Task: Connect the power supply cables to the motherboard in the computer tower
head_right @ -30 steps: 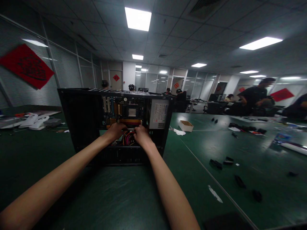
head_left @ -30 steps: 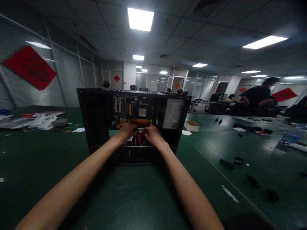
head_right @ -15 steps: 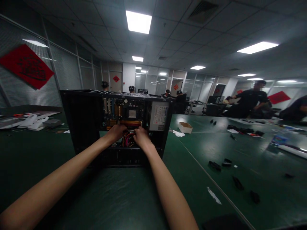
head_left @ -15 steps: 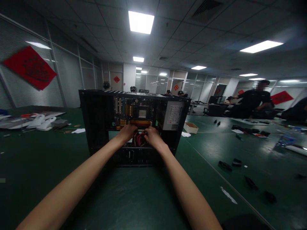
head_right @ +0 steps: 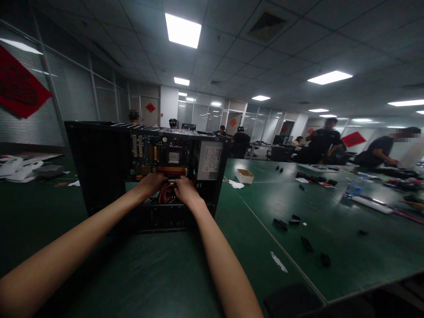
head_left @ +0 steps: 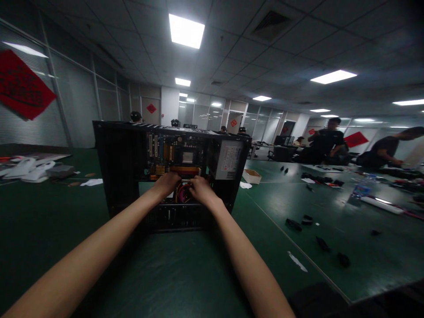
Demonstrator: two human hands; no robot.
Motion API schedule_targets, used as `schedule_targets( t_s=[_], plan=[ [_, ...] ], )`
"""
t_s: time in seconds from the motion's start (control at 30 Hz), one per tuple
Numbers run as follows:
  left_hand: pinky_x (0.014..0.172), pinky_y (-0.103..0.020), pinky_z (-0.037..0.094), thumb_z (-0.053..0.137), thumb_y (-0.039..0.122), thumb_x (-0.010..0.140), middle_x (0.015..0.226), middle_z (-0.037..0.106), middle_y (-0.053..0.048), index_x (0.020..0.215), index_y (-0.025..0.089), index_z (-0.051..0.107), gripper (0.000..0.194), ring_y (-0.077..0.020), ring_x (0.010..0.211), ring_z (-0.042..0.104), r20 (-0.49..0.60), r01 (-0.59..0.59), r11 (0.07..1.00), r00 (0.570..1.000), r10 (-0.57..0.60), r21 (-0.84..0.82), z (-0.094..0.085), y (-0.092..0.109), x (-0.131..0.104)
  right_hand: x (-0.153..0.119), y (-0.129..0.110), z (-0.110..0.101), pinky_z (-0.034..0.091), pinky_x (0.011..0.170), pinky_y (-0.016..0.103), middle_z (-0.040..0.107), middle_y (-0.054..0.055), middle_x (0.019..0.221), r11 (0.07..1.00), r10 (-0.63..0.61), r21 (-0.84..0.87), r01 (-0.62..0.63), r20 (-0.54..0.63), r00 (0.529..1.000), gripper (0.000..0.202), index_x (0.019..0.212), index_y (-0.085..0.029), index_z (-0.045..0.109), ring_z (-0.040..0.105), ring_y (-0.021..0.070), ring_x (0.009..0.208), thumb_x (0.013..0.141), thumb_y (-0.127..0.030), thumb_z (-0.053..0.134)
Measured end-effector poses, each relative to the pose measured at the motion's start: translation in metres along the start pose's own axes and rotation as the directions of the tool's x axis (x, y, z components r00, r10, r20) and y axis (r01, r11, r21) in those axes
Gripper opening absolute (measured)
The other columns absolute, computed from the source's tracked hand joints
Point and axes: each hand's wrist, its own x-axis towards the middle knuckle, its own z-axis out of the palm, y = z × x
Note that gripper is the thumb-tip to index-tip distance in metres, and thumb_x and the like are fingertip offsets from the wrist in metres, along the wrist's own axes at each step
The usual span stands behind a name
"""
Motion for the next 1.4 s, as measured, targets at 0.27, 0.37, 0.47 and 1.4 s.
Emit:
schedule_targets(
  t_s=[0.27,0.37,0.47,1.4],
  plan=[
    [0.08,-0.035,0.052,0.048,0.021,0.092,0.105,0.072,-0.016,0.101,0.016,0.072,0.026,-0.0297,0.099,0.069,0.008,0.05,0.998,0.999,-0.05,0.025,-0.01,0.009,-0.007,-0.001,-0.003,0.001,0.043,0.086,0.027,0.062,0.01,0.103,0.999,-0.048,0.006,0.048,0.01,0.999,0.019,0.101,-0.013,0.069,0.06,0.0198,0.099,0.091,-0.02,0.054],
    [0.082,-0.036,0.051,0.049,0.021,0.092,0.106,0.072,-0.016,0.102,0.016,0.072,0.025,-0.0297,0.101,0.068,0.003,0.063,0.998,0.998,-0.063,0.027,-0.013,0.011,-0.009,-0.002,-0.003,0.002,0.044,0.087,0.028,0.062,0.01,0.103,0.998,-0.069,0.007,0.069,0.008,0.998,0.021,0.105,-0.013,0.068,0.06,0.0201,0.1,0.091,-0.02,0.053],
    [0.082,-0.037,0.051,0.049,0.022,0.092,0.107,0.072,-0.016,0.102,0.016,0.071,0.025,-0.0309,0.102,0.068,-0.001,0.059,0.998,0.998,-0.059,0.031,-0.012,0.01,-0.01,-0.002,-0.001,0.004,0.044,0.09,0.028,0.06,0.011,0.107,0.998,-0.065,-0.013,0.065,-0.028,0.997,0.024,0.11,-0.013,0.067,0.058,0.0205,0.103,0.091,-0.018,0.053],
    [0.082,-0.04,0.053,0.044,0.026,0.096,0.11,0.071,-0.016,0.108,0.016,0.069,0.029,-0.0322,0.102,0.068,-0.004,0.045,0.999,0.999,-0.045,0.027,-0.014,0.008,-0.014,0.028,0.007,0.005,0.051,0.082,0.032,0.056,0.016,0.119,0.869,-0.294,-0.369,0.33,0.15,0.944,0.027,0.115,-0.013,0.058,0.059,0.0234,0.107,0.099,-0.014,0.037]
  ],
)
